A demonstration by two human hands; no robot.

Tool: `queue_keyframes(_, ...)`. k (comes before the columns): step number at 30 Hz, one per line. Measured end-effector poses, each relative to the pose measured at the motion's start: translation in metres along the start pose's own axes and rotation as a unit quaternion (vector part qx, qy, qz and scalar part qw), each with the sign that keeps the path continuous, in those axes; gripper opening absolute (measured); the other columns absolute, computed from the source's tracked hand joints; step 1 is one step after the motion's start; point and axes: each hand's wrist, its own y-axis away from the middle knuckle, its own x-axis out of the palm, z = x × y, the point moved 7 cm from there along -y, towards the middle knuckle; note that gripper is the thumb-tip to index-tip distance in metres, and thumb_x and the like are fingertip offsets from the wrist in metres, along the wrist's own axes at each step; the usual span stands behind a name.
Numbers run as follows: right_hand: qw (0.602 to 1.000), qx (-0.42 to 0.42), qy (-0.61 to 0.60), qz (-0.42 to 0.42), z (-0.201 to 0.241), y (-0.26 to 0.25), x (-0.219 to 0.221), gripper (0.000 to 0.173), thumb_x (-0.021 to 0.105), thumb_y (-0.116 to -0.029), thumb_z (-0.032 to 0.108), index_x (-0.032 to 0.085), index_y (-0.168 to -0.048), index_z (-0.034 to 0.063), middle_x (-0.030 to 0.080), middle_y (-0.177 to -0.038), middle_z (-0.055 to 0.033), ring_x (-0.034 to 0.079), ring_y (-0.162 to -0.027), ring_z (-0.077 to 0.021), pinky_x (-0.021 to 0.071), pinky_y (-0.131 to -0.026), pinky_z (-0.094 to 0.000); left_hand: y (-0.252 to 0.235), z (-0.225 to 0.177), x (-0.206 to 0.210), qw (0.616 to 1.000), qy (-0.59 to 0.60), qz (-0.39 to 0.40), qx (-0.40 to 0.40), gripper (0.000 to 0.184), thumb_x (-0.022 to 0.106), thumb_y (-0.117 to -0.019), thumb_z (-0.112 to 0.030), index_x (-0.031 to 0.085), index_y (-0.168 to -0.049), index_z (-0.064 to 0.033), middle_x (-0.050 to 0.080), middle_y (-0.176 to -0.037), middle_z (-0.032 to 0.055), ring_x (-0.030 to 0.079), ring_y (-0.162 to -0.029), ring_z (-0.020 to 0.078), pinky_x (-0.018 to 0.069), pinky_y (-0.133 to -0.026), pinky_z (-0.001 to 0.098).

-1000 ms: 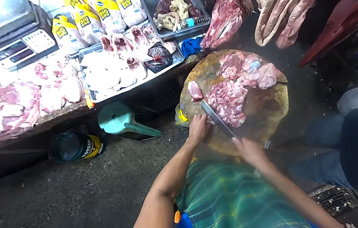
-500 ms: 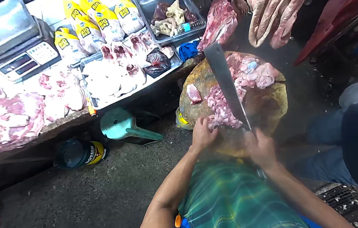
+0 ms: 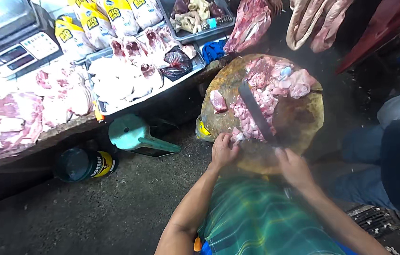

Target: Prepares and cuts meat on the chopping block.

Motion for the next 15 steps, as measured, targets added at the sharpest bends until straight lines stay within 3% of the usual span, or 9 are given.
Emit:
queue_keyframes(3, 0.981, -0.14, -0.099, -0.092, 0.032, 0.0, -0.005, 0.052, 0.039, -0.1093, 0.049, 0.067, -0.096, 0.007, 0.058, -0.063, 0.0008, 0.059, -0.054, -0.0105, 0.0541, -0.051, -0.0349, 0.001, 0.001, 0.003, 0.999, -0.009, -0.043, 0.022, 0.021, 0.068, -0.0907, -0.025, 0.073, -0.103, -0.0086, 0.07, -0.112, 0.0101, 0.067, -0.108, 0.0256, 0.0569, -0.094, 0.044)
queue_keyframes(5, 0.976, -0.171, -0.094, -0.094, 0.031, -0.003, 0.013, 0.055, 0.04, -0.1085, 0.051, 0.068, -0.106, 0.0036, 0.06, -0.064, -0.0013, 0.06, -0.055, -0.0117, 0.0552, -0.053, -0.0356, -0.001, 0.003, 0.01, 0.998, -0.026, -0.05, 0.034, 0.016, 0.066, -0.0932, -0.025, 0.073, -0.097, -0.0104, 0.072, -0.107, 0.0082, 0.067, -0.106, 0.0257, 0.0558, -0.092, 0.0438)
queue_keyframes(7, 0.996, -0.083, 0.022, 0.008, 0.0, -0.008, 0.046, 0.059, 0.04, -0.1068, 0.055, 0.068, -0.109, 0.0036, 0.065, -0.07, -0.0095, 0.067, -0.064, -0.0234, 0.0575, -0.062, -0.0456, -0.001, 0.006, 0.016, 0.997, -0.057, -0.042, 0.039, 0.017, 0.065, -0.0945, -0.027, 0.074, -0.095, -0.0126, 0.072, -0.105, 0.0061, 0.066, -0.104, 0.0256, 0.0537, -0.091, 0.0444)
queue_keyframes(9, 0.978, 0.07, 0.124, 0.152, -0.033, -0.013, 0.061, 0.072, 0.031, -0.1044, 0.067, 0.066, -0.114, 0.0049, 0.071, -0.091, -0.0176, 0.072, -0.091, -0.0352, 0.0572, -0.081, -0.0575, -0.004, 0.008, 0.019, 0.995, -0.094, -0.028, 0.036, 0.02, 0.065, -0.0956, -0.031, 0.076, -0.097, -0.0145, 0.073, -0.105, 0.0048, 0.066, -0.104, 0.0262, 0.0527, -0.091, 0.0456)
queue_keyframes(10, 0.971, 0.106, 0.134, 0.166, -0.038, -0.014, 0.057, 0.074, 0.03, -0.104, 0.068, 0.066, -0.113, 0.0049, 0.071, -0.093, -0.0182, 0.072, -0.094, -0.0361, 0.0565, -0.083, -0.0586, -0.006, 0.009, 0.017, 0.994, -0.102, -0.026, 0.029, 0.02, 0.065, -0.0957, -0.032, 0.076, -0.097, -0.0151, 0.074, -0.104, 0.0044, 0.066, -0.103, 0.0264, 0.0521, -0.091, 0.0463)
queue_keyframes(12, 0.972, 0.135, 0.118, 0.151, -0.04, -0.006, 0.04, 0.073, 0.029, -0.1045, 0.067, 0.066, -0.108, 0.0048, 0.069, -0.09, -0.0174, 0.071, -0.09, -0.0351, 0.0557, -0.08, -0.0582, 0.001, 0.012, 0.013, 0.996, -0.091, -0.017, 0.009, 0.02, 0.064, -0.0962, -0.031, 0.077, -0.098, -0.0156, 0.075, -0.107, 0.0025, 0.066, -0.106, 0.0249, 0.051, -0.093, 0.0465)
queue_keyframes(15, 0.992, 0.076, 0.068, 0.073, -0.02, -0.001, 0.013, 0.066, 0.032, -0.1066, 0.062, 0.065, -0.097, 0.0051, 0.061, -0.071, -0.0117, 0.065, -0.07, -0.0288, 0.053, -0.066, -0.0511, 0.006, 0.01, 0.0, 0.999, -0.029, -0.02, -0.026, 0.025, 0.064, -0.0957, -0.026, 0.075, -0.112, -0.0118, 0.074, -0.115, 0.005, 0.066, -0.11, 0.0248, 0.0514, -0.098, 0.0477)
